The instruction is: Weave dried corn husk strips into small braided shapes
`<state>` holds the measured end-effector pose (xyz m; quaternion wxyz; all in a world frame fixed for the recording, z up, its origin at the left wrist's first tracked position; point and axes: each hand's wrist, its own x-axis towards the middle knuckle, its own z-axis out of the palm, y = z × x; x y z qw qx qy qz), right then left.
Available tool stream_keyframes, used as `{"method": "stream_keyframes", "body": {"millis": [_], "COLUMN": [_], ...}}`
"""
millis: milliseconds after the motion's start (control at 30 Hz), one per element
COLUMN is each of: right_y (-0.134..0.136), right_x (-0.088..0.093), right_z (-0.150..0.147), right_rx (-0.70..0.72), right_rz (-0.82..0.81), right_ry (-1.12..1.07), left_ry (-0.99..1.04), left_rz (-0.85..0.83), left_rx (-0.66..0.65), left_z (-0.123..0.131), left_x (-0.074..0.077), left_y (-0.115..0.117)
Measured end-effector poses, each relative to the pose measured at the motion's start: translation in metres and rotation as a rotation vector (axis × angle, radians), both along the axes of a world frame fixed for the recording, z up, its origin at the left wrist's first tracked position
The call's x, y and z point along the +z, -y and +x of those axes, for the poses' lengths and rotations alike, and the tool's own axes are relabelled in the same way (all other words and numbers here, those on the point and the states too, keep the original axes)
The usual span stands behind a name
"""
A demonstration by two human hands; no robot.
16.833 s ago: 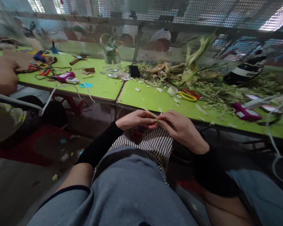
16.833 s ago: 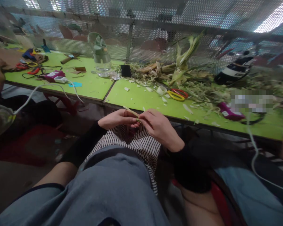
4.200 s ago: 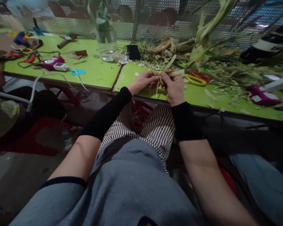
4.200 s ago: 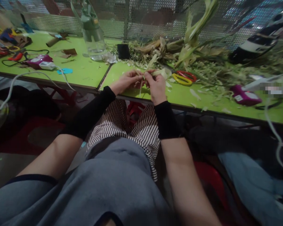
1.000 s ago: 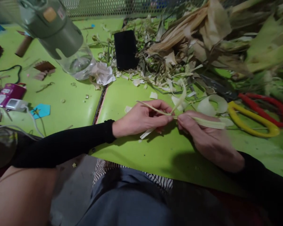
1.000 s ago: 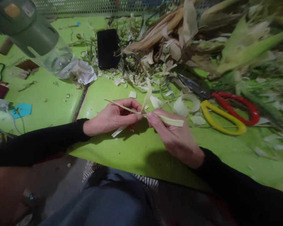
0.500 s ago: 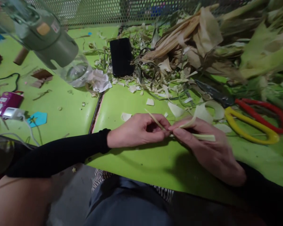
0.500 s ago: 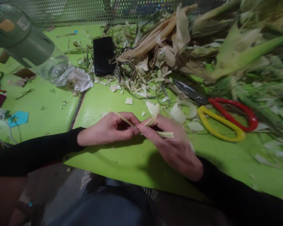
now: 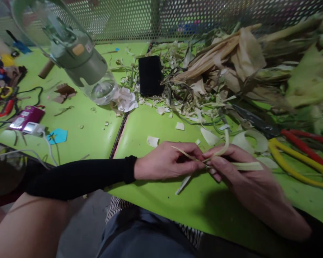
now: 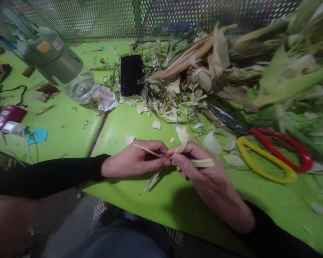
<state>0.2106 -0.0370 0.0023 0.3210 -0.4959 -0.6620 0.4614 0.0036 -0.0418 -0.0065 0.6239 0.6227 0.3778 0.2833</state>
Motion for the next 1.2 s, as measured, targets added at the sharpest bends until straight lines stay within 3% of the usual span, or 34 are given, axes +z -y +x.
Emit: {"method": "stream_keyframes", "body": {"millis": [167, 400, 600, 767, 933, 1033, 1200], "right_y": [0.003, 0.004, 0.005, 0.003, 0.001, 0.001, -0.003], "right_x": [-0.006, -0.013, -0.017, -0.005, 0.002, 0.0, -0.004], "right_z": [-0.003, 0.006, 0.008, 0.002, -0.004, -0.006, -0.007], "right_rx": [0.0, 0.047, 0.06, 0.101, -0.009, -0.099, -0.046], "right_rz": [0.338, 0.425, 0.401, 0.298, 0.204, 0.089, -0.105], "right_ry": [0.117, 0.217, 0.298, 0.319, 0.231, 0.11, -0.227], "left_ry": [0.039, 0.123, 0.123, 0.108, 0.195, 0.27, 0.303], "left_rz": [0.026, -0.215, -0.224, -0.15, -0.194, -0.267, -0.319], "left_rx": [0.098, 0.168, 0.133, 0.097, 0.128, 0.152, 0.139], "left_z": [0.003, 0.002, 0.0, -0.002, 0.0, 0.001, -0.002], "left_x": [-0.001, 0.001, 0.0, 0.0, 0.002, 0.002, 0.003], "left_y": [0.001, 0.004, 0.001, 0.001, -0.002, -0.005, -0.009]}}
